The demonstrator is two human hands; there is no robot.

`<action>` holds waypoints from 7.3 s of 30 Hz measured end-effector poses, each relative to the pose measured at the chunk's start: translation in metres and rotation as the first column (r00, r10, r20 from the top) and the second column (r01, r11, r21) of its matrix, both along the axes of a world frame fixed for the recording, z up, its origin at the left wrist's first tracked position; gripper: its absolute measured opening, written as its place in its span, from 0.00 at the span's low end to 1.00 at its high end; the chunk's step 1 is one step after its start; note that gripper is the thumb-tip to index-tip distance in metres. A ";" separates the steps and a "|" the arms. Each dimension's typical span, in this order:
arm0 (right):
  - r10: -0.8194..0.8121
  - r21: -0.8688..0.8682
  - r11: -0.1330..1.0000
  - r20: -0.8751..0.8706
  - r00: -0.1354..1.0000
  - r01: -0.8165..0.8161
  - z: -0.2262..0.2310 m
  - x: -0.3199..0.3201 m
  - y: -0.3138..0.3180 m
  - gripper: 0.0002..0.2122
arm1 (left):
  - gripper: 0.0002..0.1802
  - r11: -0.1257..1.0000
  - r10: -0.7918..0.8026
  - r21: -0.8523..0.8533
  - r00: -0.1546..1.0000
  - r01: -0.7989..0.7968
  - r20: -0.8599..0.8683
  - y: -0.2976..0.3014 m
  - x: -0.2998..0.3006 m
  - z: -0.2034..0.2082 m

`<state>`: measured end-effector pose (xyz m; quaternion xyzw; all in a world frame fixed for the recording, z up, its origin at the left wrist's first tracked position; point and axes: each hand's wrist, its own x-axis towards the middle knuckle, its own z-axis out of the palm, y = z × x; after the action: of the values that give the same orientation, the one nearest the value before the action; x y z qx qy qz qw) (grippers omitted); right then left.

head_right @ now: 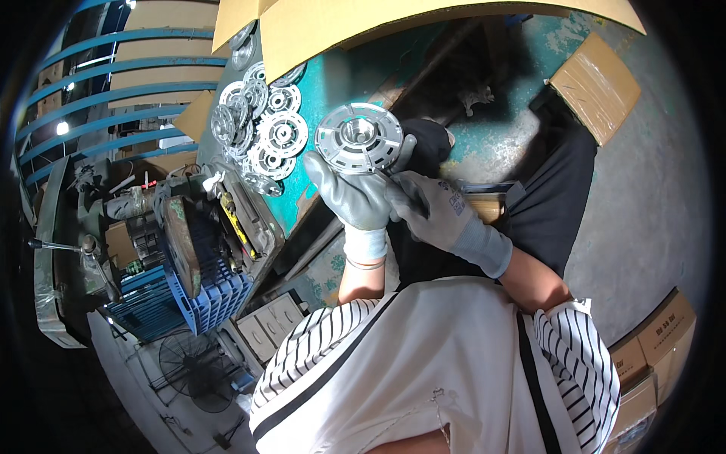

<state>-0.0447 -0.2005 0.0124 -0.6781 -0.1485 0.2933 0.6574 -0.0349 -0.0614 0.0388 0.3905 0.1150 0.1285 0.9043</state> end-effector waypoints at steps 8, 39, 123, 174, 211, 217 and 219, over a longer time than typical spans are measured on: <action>-0.092 -0.116 0.978 0.513 0.854 0.175 -0.003 -0.009 0.002 0.18 | 0.36 0.989 0.000 0.147 1.000 0.004 -0.027 -0.009 -0.002 -0.007; -0.139 -0.043 0.984 0.410 0.902 0.171 -0.025 -0.013 -0.012 0.21 | 0.38 0.998 -0.031 -0.051 0.996 0.027 -0.088 -0.025 0.008 -0.011; -0.060 -0.056 0.996 0.072 0.996 0.064 0.028 0.009 -0.047 0.10 | 0.41 0.766 -0.346 -0.541 0.932 0.347 0.107 -0.011 0.012 0.020; 0.435 -0.737 0.381 0.676 0.594 0.559 0.154 0.354 -0.065 0.16 | 0.28 -0.647 0.079 0.760 0.997 0.050 0.002 0.153 0.083 -0.005; -0.493 0.232 0.822 -0.165 0.854 0.519 0.041 0.057 -0.042 0.16 | 0.29 0.835 -0.303 0.439 0.943 0.331 -0.134 -0.025 -0.010 0.021; -0.647 0.128 0.757 0.016 0.762 0.641 0.053 0.043 -0.061 0.17 | 0.39 0.733 -0.420 -0.575 0.907 0.364 0.040 -0.022 -0.011 0.027; -0.626 0.134 0.774 0.020 0.779 0.619 0.059 0.038 -0.067 0.18 | 0.38 0.790 -0.384 -0.514 0.923 0.335 0.012 -0.024 -0.009 0.027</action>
<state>-0.0064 -0.2670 0.0717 -0.6573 0.0458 0.0282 0.7517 -0.0443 -0.0854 0.0653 0.1594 0.1099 -0.0990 0.9761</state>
